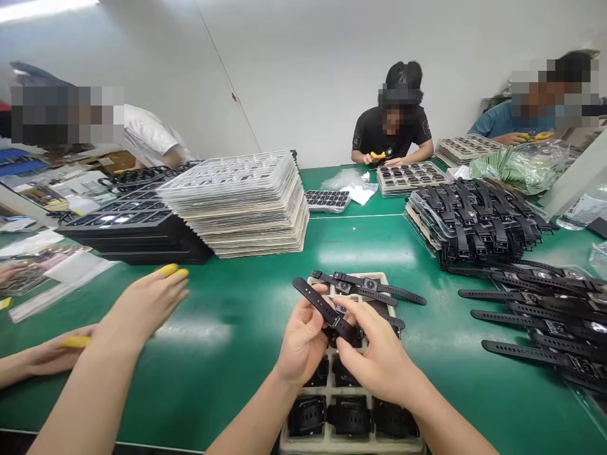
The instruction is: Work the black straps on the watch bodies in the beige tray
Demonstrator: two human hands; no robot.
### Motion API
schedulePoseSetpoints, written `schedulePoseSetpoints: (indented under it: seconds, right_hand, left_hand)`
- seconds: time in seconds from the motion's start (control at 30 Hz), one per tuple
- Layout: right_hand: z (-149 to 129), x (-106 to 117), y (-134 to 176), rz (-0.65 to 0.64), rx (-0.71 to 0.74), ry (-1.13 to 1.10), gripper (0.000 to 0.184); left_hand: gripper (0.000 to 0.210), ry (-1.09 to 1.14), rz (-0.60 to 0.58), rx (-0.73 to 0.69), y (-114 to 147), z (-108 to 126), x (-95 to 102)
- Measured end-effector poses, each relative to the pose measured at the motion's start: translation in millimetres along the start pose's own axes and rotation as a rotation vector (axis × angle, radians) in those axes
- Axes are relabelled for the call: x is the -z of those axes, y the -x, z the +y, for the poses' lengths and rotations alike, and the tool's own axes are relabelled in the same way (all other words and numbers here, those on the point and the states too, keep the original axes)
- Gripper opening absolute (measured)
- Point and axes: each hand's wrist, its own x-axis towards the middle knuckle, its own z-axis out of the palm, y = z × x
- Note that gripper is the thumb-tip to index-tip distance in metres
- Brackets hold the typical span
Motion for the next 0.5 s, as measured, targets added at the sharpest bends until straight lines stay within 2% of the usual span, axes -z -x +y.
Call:
schedulePoseSetpoints:
  seconds: [0.07, 0.13, 0.2, 0.27, 0.37, 0.43, 0.5]
  right_hand:
    - [-3.1, 0.9, -0.9, -0.053, -0.058, -0.008, 0.053]
    - [-3.9, 1.7, -2.5, -0.098, -0.094, -0.028, 0.036]
    - [-1.0, 2.2, -4.0, -0.09, -0.089, -0.078, 0.014]
    - [5.3, 2.6, -4.0, -0.028, -0.087, -0.187, 0.01]
    - [16.3, 4.2, -0.8, 0.082, -0.141, -0.409, 0.019]
    - [20.9, 5.9, 2.1, 0.14, -0.16, -0.473, 0.028]
    - [21.6, 7.3, 3.8, 0.164, -0.138, -0.443, 0.035]
  left_hand:
    - [0.04, -0.13, -0.125, 0.0, 3.0, -0.1, 2.3]
    - [0.042, -0.261, -0.276, 0.0, 5.9, -0.6, 5.1]
    - [0.051, -0.347, -0.374, -0.015, 6.8, -0.7, 8.2]
    - [0.057, -0.405, -0.369, -0.079, 5.0, 0.3, 10.7]
    - [0.057, -0.542, -0.245, -0.152, 0.4, 4.3, 10.0]
    - [0.039, -0.643, -0.203, -0.122, -1.4, 7.6, 5.5]
    - [0.017, -0.703, -0.195, -0.084, -1.4, 9.7, -0.5]
